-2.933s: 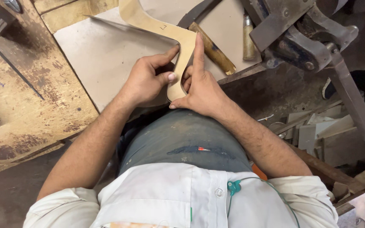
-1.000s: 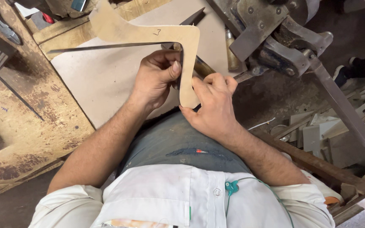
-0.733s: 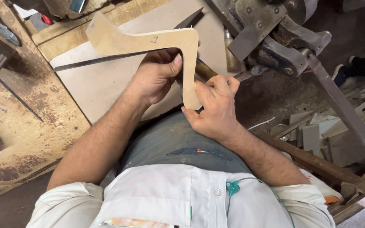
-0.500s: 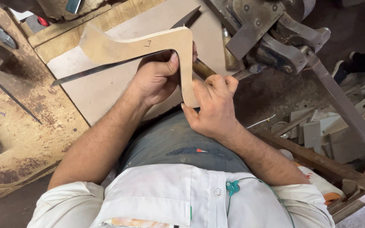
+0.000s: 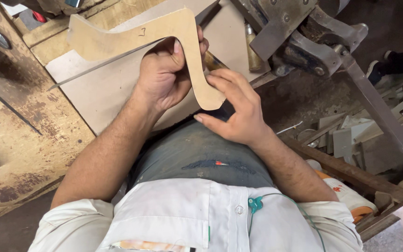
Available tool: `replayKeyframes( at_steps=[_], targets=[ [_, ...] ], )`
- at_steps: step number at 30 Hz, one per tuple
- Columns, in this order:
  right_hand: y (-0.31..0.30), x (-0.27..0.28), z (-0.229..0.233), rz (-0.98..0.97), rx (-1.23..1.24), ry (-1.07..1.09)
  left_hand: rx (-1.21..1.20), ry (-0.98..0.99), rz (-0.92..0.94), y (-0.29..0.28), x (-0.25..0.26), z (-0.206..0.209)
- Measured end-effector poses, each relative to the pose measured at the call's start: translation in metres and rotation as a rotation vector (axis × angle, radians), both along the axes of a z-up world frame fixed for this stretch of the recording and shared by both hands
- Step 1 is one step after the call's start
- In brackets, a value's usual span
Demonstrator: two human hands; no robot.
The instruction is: The person bends a thin metal strip using a manual press and a wooden template. They repeatedly align the strip against the template, clamp it in the press, and hammer the bent section to refine the curve.
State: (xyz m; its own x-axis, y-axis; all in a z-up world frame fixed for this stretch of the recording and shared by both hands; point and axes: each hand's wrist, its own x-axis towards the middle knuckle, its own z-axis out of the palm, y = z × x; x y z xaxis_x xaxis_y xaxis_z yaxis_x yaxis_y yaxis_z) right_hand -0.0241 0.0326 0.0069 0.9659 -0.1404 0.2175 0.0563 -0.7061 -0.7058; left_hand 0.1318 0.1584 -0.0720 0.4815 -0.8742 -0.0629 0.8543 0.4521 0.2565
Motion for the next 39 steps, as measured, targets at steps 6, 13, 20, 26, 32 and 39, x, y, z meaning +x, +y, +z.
replayKeyframes(
  at_steps=[6,13,20,26,32,39],
  targets=[
    [-0.003,-0.012,-0.028,-0.119,0.828,0.232,0.031,-0.017,0.03,0.0,-0.004,-0.001],
    [-0.008,-0.016,-0.037,-0.159,1.066,0.245,0.034,-0.024,0.007,-0.002,-0.007,0.0],
    [-0.008,-0.004,-0.002,0.01,0.046,-0.041,0.001,-0.042,-0.015,0.0,-0.004,0.006],
    [-0.011,-0.005,-0.01,0.003,-0.144,-0.213,0.056,-0.038,-0.027,-0.004,-0.01,0.009],
    [-0.013,-0.007,-0.013,-0.003,-0.073,-0.201,0.067,0.007,-0.056,-0.008,-0.013,0.007],
    [-0.005,-0.001,0.001,-0.071,-0.233,-0.104,0.058,-0.058,0.061,-0.012,-0.015,0.01]
  ],
)
